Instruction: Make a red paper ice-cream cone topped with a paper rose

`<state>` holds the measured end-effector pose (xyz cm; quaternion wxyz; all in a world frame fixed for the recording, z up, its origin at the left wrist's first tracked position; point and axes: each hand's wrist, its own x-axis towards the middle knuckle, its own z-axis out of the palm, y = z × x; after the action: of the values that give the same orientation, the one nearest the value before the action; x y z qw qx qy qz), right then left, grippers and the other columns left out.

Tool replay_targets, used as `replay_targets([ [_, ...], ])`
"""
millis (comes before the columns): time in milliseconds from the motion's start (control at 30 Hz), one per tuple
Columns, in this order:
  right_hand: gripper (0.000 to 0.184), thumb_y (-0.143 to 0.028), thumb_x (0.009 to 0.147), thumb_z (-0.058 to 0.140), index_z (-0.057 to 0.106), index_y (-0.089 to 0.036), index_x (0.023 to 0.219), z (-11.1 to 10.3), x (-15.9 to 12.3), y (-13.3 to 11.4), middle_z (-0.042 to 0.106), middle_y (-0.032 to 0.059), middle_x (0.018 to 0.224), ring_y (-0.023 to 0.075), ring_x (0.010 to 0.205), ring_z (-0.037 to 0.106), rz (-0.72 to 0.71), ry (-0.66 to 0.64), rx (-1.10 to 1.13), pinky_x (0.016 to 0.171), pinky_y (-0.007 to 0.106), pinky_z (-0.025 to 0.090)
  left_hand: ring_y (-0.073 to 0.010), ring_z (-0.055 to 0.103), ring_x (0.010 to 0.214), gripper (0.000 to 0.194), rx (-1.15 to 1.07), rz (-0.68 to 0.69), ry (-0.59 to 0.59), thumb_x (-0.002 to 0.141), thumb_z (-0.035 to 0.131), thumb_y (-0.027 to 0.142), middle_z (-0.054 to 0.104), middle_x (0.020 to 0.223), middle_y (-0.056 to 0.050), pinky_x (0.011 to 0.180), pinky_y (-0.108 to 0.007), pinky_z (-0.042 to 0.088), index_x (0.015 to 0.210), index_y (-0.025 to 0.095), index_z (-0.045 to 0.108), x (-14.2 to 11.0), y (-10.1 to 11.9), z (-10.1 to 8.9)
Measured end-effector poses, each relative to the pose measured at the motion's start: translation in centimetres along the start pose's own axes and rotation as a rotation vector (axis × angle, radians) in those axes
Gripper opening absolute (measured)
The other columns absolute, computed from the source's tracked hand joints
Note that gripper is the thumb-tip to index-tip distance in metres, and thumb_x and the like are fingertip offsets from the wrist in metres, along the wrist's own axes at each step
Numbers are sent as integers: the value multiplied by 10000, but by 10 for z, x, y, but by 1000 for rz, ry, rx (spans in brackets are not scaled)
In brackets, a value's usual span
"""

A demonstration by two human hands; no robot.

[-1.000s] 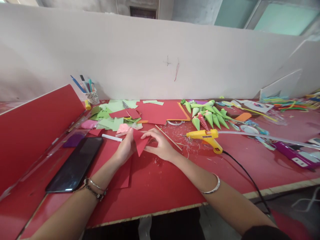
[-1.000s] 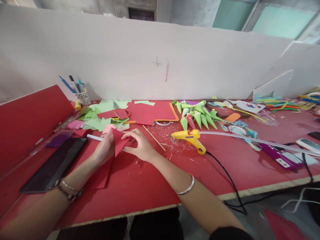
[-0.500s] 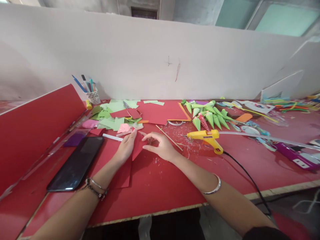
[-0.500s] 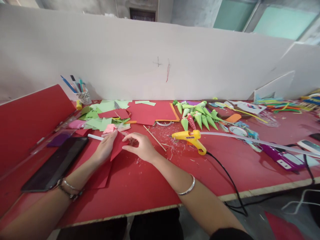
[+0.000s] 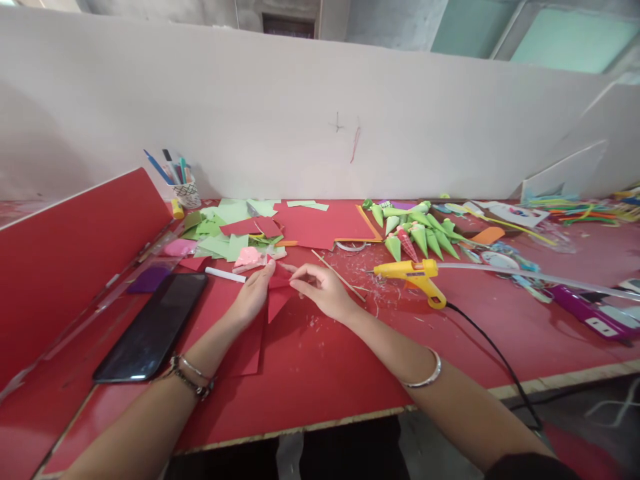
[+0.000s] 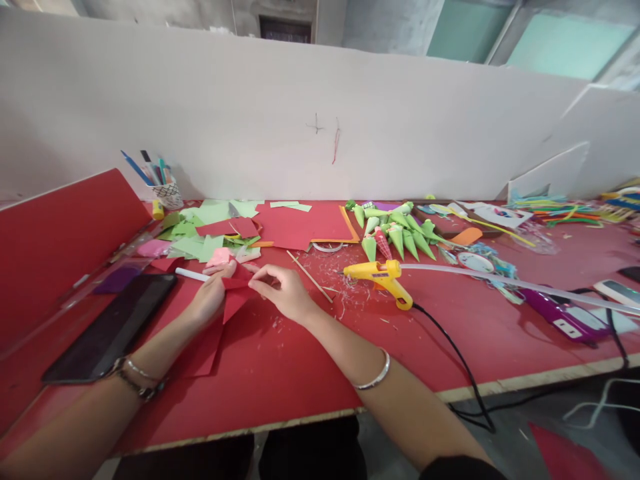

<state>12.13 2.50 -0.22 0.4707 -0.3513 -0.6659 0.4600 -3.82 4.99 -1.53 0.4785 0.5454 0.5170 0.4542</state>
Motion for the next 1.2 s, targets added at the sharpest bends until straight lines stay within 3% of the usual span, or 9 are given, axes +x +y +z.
replay_targets([
  [133, 166, -301, 761, 534, 476, -193, 648, -2, 1, 0, 585, 24, 735, 183, 919, 558, -8, 48, -10, 575, 228, 393, -245, 586, 904, 538, 23, -19, -108, 746, 404, 586, 676, 845, -68, 803, -321, 443, 913, 131, 638, -2, 1, 0],
  [200, 160, -295, 751, 542, 481, -189, 648, -2, 2, 0, 559, 1, 684, 152, 772, 571, 0, 73, -52, 563, 228, 392, -247, 551, 985, 552, 22, 30, -161, 759, 372, 594, 667, 913, -68, 874, -320, 402, 955, 147, 630, -3, 3, 2],
  [333, 127, -292, 743, 551, 498, -189, 691, -2, 3, 3, 505, -38, 614, 85, 528, 467, 20, 144, -92, 529, 225, 380, -257, 495, 1064, 615, 10, 182, -195, 739, 360, 635, 635, 1006, -88, 935, -344, 351, 1024, 143, 594, -5, 8, 5],
  [433, 117, -286, 734, 561, 490, -198, 762, -2, 4, 5, 503, -41, 632, 84, 536, 465, 9, 158, -42, 531, 222, 380, -260, 551, 932, 564, 54, 173, -232, 708, 453, 608, 648, 905, -84, 801, -338, 436, 977, 130, 584, -7, 14, 6],
  [600, 176, -283, 727, 575, 478, -204, 850, -2, 3, 4, 502, -49, 645, 77, 533, 466, 12, 144, -17, 537, 219, 379, -141, 517, 592, 369, 213, 182, -209, 764, 446, 491, 570, 631, 0, 533, -227, 419, 697, 139, 533, -8, 20, 6],
  [733, 168, -332, 761, 535, 478, -196, 841, -2, 2, 3, 491, -62, 572, 71, 475, 455, 108, 50, 40, 487, 207, 369, -99, 440, 522, 325, 258, 250, -176, 770, 450, 422, 474, 537, 38, 494, -198, 376, 583, 157, 458, -6, 21, 6],
  [900, 314, -390, 837, 403, 441, -175, 612, -3, 1, 2, 484, -45, 520, 59, 456, 434, 136, -78, 34, 476, 193, 351, -101, 473, 538, 310, 244, 299, -227, 792, 432, 391, 474, 520, 41, 539, -195, 401, 609, 154, 512, -6, 24, 4],
  [1000, 329, -389, 836, 413, 434, -175, 587, -4, 1, 2, 465, -49, 506, 61, 468, 436, 97, -53, -11, 487, 193, 348, -119, 519, 596, 293, 200, 273, -286, 787, 451, 399, 552, 591, 20, 564, -201, 418, 677, 146, 551, -7, 24, 3],
  [1200, 344, -390, 851, 377, 400, -180, 579, -3, 1, 4, 442, -46, 526, 70, 493, 420, 36, -16, -121, 508, 206, 338, -140, 551, 571, 318, 90, 86, -363, 727, 539, 434, 613, 614, -13, 546, -224, 437, 695, 124, 601, -6, 20, 2],
])
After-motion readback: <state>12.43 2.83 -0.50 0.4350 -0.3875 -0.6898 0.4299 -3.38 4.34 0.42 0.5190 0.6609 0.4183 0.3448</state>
